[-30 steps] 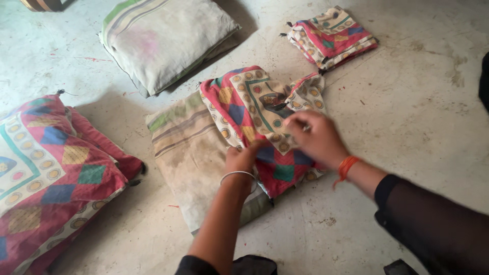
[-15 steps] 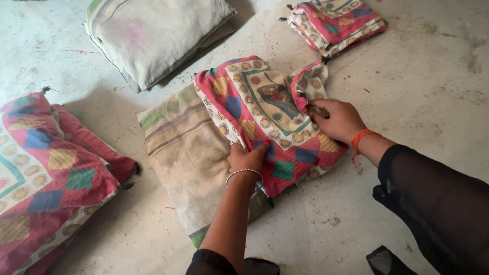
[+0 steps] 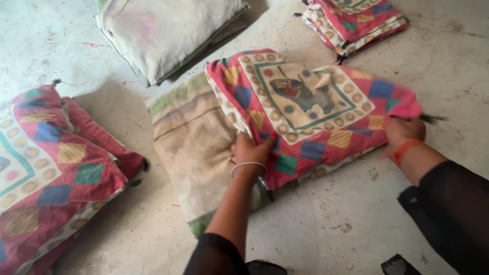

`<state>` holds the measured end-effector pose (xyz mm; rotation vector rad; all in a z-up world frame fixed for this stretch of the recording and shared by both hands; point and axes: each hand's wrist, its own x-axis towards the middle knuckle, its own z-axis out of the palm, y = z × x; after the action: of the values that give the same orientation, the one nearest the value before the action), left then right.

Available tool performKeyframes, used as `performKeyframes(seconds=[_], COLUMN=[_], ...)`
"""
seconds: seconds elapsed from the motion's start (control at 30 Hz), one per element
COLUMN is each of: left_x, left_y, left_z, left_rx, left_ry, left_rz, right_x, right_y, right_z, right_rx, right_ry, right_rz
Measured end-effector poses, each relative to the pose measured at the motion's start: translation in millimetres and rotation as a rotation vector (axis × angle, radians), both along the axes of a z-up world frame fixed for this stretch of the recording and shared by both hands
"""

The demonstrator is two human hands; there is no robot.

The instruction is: The person folds a patterned pillowcase, smooths it, and places it aside. They then pick up a second pillowcase, unfold it, and begin folding it over a pillow insert.

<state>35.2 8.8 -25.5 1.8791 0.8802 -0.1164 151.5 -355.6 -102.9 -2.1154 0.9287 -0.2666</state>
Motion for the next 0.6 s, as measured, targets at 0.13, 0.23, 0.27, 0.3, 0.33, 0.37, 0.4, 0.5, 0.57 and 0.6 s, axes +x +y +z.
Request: performKeyframes(seconds=[0.13,0.23,0.27,0.3,0.33,0.37,0.4,0.5,0.57,0.6], left_x=[9,11,11,11,12,13,13,19,20,21], left_y=[20,27,26,27,27,28,31,36,39,41], left_z=[3,8,10,12,13,15,17,23,24,25], left_rx=[0.04,0.042,0.042,0.041,0.039,0.037,0.035,-0.01,-0.031,-0.04], left_ry=[-0.056,0.006,0.009,0.012,0.007,0.002,-0.001,0.026,-0.006,-0.022], left_rz=[-0.049,-0.077,-0.077,-0.077,-0.088,-0.098,-0.104,-0.099,-0.116,-0.123], right_x=[14,28,32,37,40,43,41,37,40,42], right_y=[-29,-29,-24,-16,-5,6,19,60,85,96], right_z=[-30,-25,-19,-10,0,12,23,54,71,76], right_rx=[-0.041,-0.246,-0.34,-0.431,-0.502,-0.559,-0.637,-0.801,-0.826,-0.782], right_ry=[-0.038,-0.208,-0.293,-0.361,-0.415,-0.455,-0.457,-0.478,-0.516,-0.529], right_rz=[-0.192,-0.26,-0.267,-0.246,-0.206,-0.177,-0.037,0.376,0.635,0.729])
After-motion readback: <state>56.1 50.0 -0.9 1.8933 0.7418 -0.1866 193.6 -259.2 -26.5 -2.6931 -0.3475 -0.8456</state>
